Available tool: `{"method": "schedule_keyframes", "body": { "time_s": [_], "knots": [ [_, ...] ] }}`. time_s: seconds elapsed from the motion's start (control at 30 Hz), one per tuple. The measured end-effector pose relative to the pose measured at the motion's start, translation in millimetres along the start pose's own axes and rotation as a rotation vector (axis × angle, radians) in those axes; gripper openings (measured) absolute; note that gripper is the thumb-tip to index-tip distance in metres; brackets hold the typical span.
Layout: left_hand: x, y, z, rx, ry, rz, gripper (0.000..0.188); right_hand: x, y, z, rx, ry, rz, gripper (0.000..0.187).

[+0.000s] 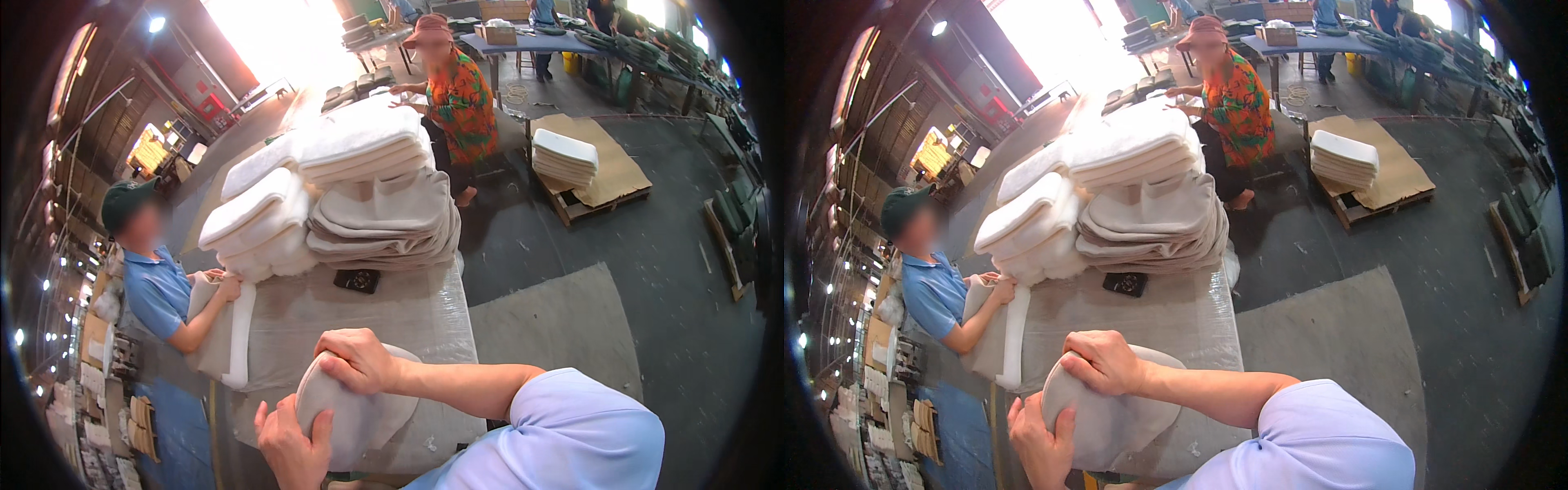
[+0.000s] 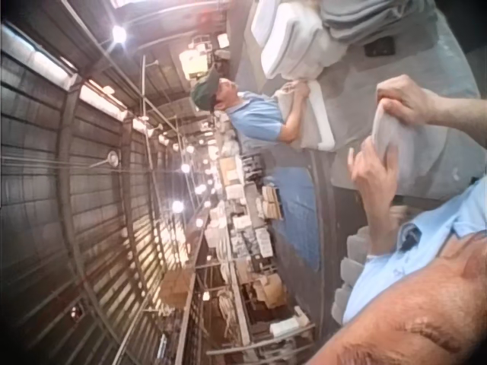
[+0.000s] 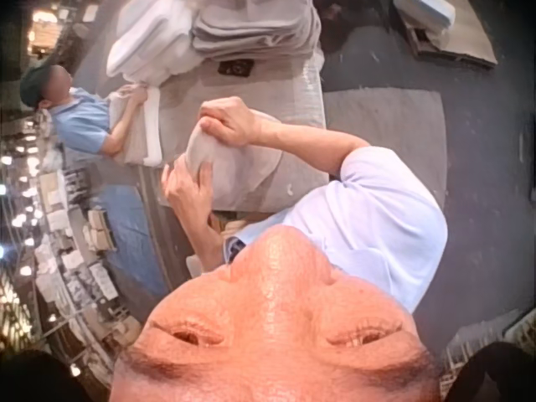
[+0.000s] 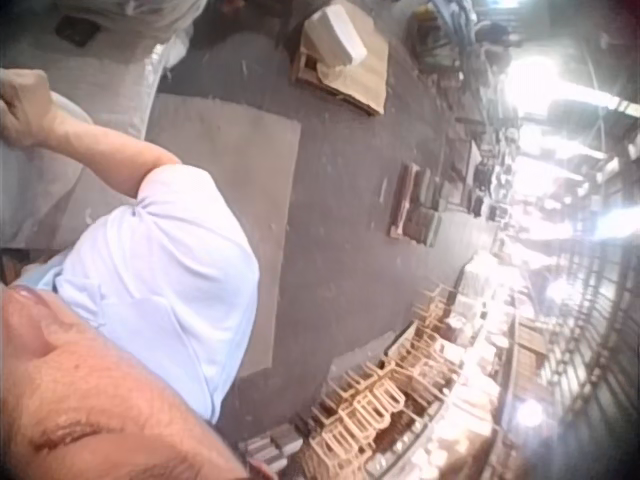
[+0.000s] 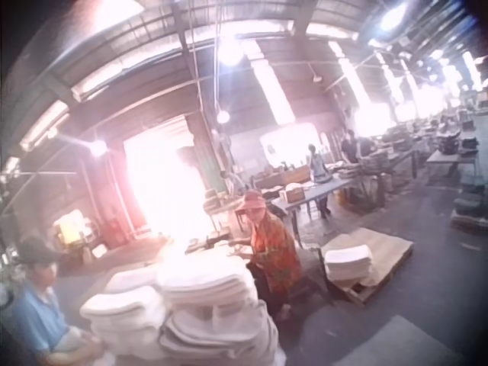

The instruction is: The person repeatedly picks up white foam cushions and gray fabric covers, inserts the foam into the covers by hand, and stacks the finished cushions on a nearby pallet. The process is repeated continuously with coworkers visible in the background.

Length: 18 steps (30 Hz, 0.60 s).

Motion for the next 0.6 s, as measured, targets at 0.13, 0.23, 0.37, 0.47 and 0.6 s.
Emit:
{"method": "schedule_keyframes", "body": {
  "time_s": [0.13,0.23,0.37,0.47,0.6],
  "knots": [
    [-7,10,0,-0.032,-0.08,0.044,0.047,-17,-28,0,-0.022,-0.016,-0.013,0.046],
    [-18,14,2,-0.061,-0.096,0.068,0.049,-45,-55,6,-0.045,-0.019,-0.073,0.049],
    [-41,23,7,-0.142,-0.126,0.065,0.055,-97,-92,19,-0.094,-0.002,-0.186,0.049],
    [-67,37,2,-0.144,-0.145,0.024,0.061,-130,-110,23,-0.119,0.004,-0.215,0.047],
    [-112,53,1,-0.246,-0.168,0.111,0.067,-146,-110,18,-0.065,0.023,-0.327,0.043]
  ]
}}
Point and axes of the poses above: each hand's wrist, its own x-axis towards the middle knuckle, its own z-axis out of the back of the hand, y = z × x, the point moved 4 cm from there along x, towards the middle knuckle, and after that the axes turned 10 degrees about x, right-handed, at the moved point
